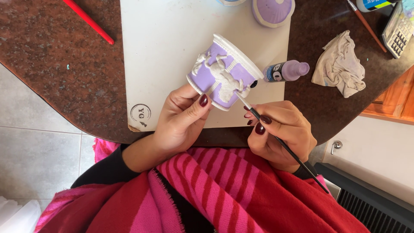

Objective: Applying purple paint to a ceramic candle holder with white relief decorations using a fine paintbrush.

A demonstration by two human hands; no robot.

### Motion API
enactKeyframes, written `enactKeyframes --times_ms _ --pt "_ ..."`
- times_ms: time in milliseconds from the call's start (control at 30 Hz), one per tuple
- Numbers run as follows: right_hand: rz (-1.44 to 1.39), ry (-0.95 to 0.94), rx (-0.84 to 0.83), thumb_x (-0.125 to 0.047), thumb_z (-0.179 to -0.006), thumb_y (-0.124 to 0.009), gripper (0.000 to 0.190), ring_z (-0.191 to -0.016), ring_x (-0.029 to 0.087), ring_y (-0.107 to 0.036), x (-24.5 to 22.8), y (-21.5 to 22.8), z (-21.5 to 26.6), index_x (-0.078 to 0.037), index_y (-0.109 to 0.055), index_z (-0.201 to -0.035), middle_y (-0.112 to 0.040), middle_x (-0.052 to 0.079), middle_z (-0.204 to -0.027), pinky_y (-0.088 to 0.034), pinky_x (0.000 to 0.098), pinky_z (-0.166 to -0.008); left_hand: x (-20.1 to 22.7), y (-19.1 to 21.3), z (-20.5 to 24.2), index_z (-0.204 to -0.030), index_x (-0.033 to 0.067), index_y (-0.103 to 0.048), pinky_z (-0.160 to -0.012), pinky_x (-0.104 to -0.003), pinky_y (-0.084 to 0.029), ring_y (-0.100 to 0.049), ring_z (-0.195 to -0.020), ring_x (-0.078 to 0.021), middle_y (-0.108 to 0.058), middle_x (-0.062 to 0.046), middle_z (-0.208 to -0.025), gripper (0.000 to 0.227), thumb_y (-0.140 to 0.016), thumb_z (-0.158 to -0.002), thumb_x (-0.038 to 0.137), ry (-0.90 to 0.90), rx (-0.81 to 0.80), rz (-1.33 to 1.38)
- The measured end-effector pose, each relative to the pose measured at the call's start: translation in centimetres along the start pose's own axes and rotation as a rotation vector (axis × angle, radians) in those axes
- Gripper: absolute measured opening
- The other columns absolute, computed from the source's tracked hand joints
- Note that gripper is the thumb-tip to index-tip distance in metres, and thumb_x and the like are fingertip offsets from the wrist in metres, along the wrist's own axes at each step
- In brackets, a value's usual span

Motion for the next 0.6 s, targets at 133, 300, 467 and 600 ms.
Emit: enactKeyframes --times_ms 133,300,467,600 --pt "0.002 0.000 0.018 0.010 -0.093 -0.062 0.024 -0.083 0.024 -0.073 0.11 -0.06 0.12 0.000 -0.050 -0.111 -0.069 0.022 -0.102 -0.062 0.0293 -0.065 -0.01 0.03 -0.05 -0.146 -0.0058 -0.055 -0.122 -0.039 -0.041 -0.057 -0.136 -0.0211 -0.063 -0.015 -0.142 0.033 -0.057 -0.116 0.008 -0.001 0.001 0.005" --pt "0.018 0.033 0.057 0.008 -0.093 -0.064 0.022 -0.081 0.026 -0.074 0.15 -0.16 0.08 0.000 -0.050 -0.108 -0.069 0.021 -0.100 -0.061 0.0305 -0.064 0.05 -0.03 -0.06 -0.146 -0.0056 -0.054 -0.123 -0.038 -0.040 -0.056 -0.138 -0.0207 -0.062 -0.015 -0.143 0.033 -0.057 -0.116 0.007 -0.007 0.009 -0.009" --pt "0.046 0.027 0.045 0.007 -0.093 -0.065 0.022 -0.080 0.026 -0.073 -0.09 0.00 0.18 0.000 -0.050 -0.107 -0.069 0.020 -0.099 -0.061 0.0306 -0.064 -0.08 0.10 0.05 -0.146 -0.0060 -0.054 -0.122 -0.038 -0.040 -0.056 -0.137 -0.0205 -0.062 -0.015 -0.143 0.033 -0.057 -0.116 0.006 -0.002 0.011 -0.014" --pt "0.026 0.024 0.020 0.007 -0.091 -0.065 0.023 -0.081 0.027 -0.073 0.15 0.42 0.53 0.000 -0.050 -0.107 -0.068 0.019 -0.098 -0.060 0.0309 -0.065 -0.02 -0.06 0.01 -0.146 -0.0061 -0.054 -0.122 -0.037 -0.040 -0.056 -0.137 -0.0203 -0.063 -0.015 -0.143 0.033 -0.057 -0.116 0.006 -0.002 0.005 -0.013"
Point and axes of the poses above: each hand's wrist, its own z-axis away from the middle knuckle, its own y-axis out of the back of the hand, x = y × z, the point moved 5 cm from there along -z, towards the middle knuckle
